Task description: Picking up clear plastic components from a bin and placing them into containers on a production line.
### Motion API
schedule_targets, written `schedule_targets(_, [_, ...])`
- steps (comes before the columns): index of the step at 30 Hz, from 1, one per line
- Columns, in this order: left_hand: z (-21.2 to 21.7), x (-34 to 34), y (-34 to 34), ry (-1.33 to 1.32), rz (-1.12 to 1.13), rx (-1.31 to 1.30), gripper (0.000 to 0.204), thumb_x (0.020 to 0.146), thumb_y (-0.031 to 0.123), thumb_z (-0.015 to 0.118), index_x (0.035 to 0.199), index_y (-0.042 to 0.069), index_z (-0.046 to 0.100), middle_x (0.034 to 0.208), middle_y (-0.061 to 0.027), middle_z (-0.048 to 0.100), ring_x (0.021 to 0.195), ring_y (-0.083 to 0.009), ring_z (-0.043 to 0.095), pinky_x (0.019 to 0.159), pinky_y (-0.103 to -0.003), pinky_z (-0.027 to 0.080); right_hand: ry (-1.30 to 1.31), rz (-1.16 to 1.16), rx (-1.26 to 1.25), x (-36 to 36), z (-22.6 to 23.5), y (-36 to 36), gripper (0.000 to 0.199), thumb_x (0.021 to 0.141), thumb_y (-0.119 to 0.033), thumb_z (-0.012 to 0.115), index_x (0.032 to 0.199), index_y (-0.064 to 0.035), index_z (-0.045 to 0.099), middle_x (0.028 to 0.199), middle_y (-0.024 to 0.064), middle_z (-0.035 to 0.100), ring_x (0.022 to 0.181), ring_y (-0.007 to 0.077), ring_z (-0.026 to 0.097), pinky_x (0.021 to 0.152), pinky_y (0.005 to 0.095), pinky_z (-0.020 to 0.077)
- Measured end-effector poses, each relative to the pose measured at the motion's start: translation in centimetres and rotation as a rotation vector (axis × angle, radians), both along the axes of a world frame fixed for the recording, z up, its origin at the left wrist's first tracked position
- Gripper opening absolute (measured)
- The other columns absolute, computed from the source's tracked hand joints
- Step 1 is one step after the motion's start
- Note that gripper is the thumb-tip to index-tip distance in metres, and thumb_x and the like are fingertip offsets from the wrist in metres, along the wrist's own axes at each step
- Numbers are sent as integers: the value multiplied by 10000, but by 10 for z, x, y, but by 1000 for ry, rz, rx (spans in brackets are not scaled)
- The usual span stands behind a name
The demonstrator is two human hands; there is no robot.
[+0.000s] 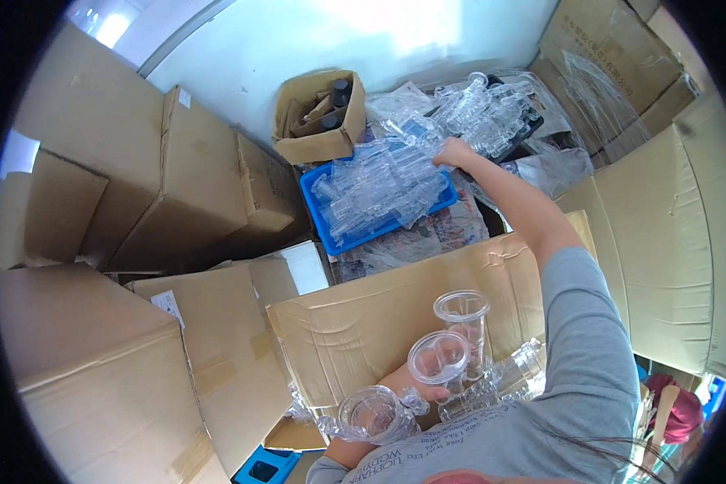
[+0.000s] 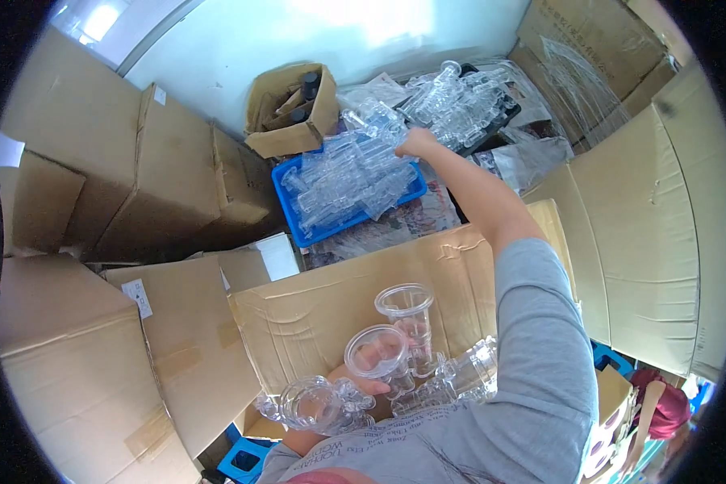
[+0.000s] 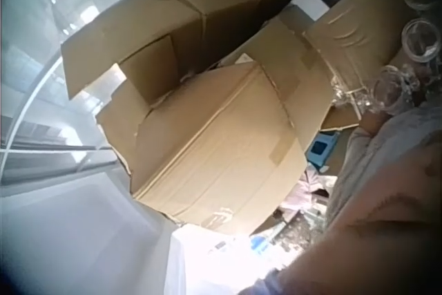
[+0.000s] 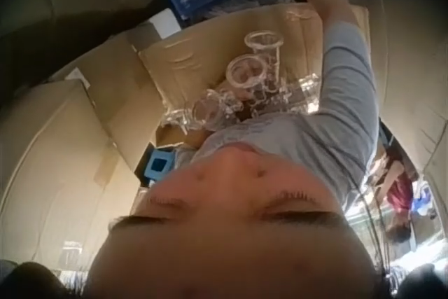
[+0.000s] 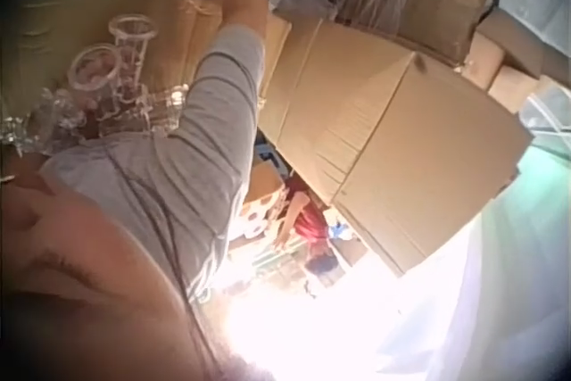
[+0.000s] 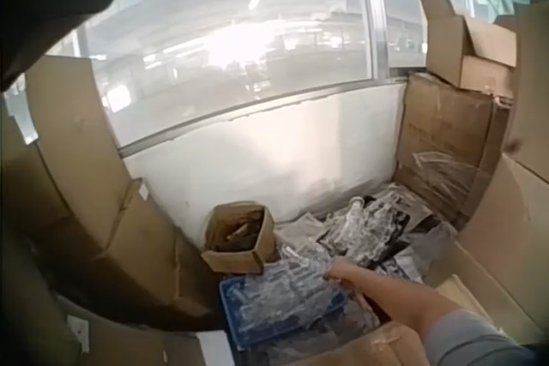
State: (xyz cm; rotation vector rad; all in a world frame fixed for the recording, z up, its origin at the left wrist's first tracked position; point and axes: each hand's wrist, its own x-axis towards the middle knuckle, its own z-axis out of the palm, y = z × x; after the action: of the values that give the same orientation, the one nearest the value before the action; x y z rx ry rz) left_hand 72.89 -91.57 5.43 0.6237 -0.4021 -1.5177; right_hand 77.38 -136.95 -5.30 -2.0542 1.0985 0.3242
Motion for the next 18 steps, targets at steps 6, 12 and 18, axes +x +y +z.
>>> schedule_targets(6, [-1, -5, 11, 11, 62, 25, 855, 593, 245, 806, 1309, 45, 383, 1372, -126, 332, 1243, -308, 378, 1045, -477, 294, -42, 174, -547, 15, 54, 20, 636, 577, -347, 771, 1056, 1, 540, 1051, 229, 591, 970, 357, 583, 829, 419, 467])
schedule_targets(12, [-5, -9, 11, 34, 63, 40, 858, 592, 248, 808, 1309, 45, 383, 1368, -127, 338, 1241, -308, 382, 1043, -477, 298, -53, 288, -422, 36, 61, 37, 737, 580, -391, 789, 1130, -5, 488, 1060, 220, 599, 1001, 333, 588, 829, 419, 482])
schedule_targets(18, [-8, -11, 13, 51, 52, 68, 860, 590, 252, 809, 1309, 46, 383, 1364, -127, 344, 1238, -309, 385, 1041, -477, 302, 26, 29, -427, 32, 29, 50, 783, 708, -408, 699, 1277, 4, 353, 1060, 224, 600, 983, 369, 589, 836, 435, 473])
